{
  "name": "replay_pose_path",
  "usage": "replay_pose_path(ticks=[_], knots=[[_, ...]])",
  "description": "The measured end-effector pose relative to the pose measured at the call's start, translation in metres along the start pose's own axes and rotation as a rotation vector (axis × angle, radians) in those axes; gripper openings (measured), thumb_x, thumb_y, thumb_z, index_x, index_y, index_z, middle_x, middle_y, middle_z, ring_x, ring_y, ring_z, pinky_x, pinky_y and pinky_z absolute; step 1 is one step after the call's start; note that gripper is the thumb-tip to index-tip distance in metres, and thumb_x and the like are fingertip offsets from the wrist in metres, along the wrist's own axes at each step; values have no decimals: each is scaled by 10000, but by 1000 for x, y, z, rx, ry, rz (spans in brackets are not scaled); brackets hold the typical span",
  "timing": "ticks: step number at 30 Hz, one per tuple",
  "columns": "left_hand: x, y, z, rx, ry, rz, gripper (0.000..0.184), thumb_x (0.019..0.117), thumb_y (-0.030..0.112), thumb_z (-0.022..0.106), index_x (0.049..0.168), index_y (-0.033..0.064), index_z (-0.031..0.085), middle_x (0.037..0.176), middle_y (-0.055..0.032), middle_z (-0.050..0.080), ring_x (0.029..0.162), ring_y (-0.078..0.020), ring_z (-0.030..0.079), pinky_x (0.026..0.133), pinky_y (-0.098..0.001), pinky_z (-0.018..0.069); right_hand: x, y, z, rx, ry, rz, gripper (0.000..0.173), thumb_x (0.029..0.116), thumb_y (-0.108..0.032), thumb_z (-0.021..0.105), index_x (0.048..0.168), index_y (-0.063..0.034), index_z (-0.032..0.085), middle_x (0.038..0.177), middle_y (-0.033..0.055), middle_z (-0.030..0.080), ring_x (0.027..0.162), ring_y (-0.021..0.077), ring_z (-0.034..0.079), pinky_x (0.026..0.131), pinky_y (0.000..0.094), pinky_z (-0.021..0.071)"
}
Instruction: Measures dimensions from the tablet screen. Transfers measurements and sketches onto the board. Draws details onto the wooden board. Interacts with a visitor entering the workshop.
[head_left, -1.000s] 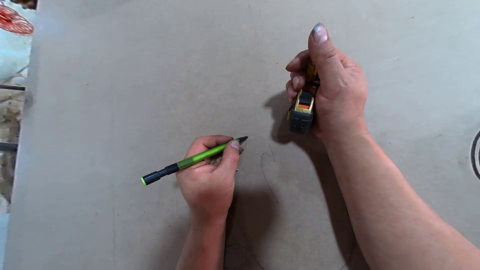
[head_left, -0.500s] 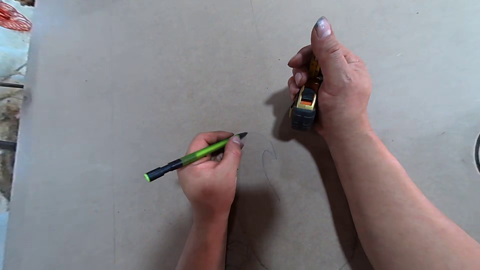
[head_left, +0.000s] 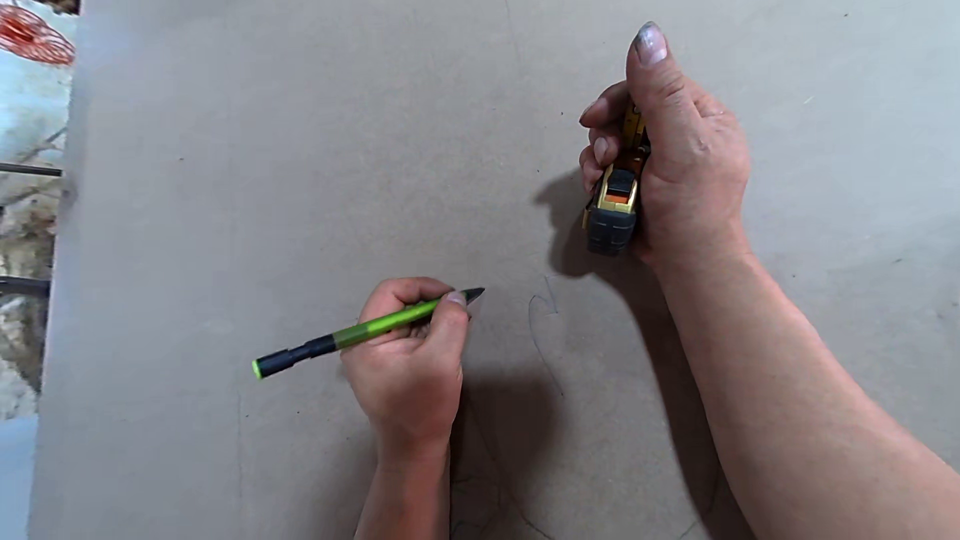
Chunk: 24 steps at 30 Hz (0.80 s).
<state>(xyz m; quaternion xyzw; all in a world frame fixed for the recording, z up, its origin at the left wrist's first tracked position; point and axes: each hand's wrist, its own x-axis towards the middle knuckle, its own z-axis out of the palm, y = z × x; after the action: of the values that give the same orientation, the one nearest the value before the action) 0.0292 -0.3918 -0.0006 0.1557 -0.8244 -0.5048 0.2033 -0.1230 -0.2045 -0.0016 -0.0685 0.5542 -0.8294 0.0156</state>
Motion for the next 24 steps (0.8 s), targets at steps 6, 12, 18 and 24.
replay_pose_path(ticks=[6, 12, 18, 24], knots=[[6, -5, -4, -86, -117, 11, 89, 950, 98, 678, 1033, 68, 687, 858, -48, 738, 682, -145, 700, 586, -266, 596, 0, -1, 0, 1, -2, 4, 471, 1130, -325, 387, 932, -20, 686, 703, 43, 634, 599, 162, 637, 579, 339, 603], [19, 1, 11, -87, -291, 88, 128, 930, 109, 721, 1050, 71, 700, 886, -38, 752, 704, -141, 709, 596, -261, 603, 2, 1, 0, 7, 4, -16, 467, 1133, -304, 382, 922, -21, 689, 702, 41, 627, 598, 160, 628, 575, 336, 594], [13, 5, 15, -37, -357, 167, 130, 931, 139, 728, 1053, 96, 716, 854, 14, 734, 657, -95, 673, 554, -222, 573, 1, 0, 1, 18, 17, -8, 454, 1128, -298, 411, 917, -10, 692, 701, 50, 629, 607, 156, 624, 584, 320, 585], [17, 0, 0, -13, -418, 169, 142, 938, 186, 719, 1060, 115, 715, 914, 21, 745, 745, -93, 706, 637, -237, 607, -3, 4, 12, 62, 44, -33, 458, 1131, -283, 400, 913, 7, 679, 716, 67, 636, 585, 148, 615, 546, 305, 575]])
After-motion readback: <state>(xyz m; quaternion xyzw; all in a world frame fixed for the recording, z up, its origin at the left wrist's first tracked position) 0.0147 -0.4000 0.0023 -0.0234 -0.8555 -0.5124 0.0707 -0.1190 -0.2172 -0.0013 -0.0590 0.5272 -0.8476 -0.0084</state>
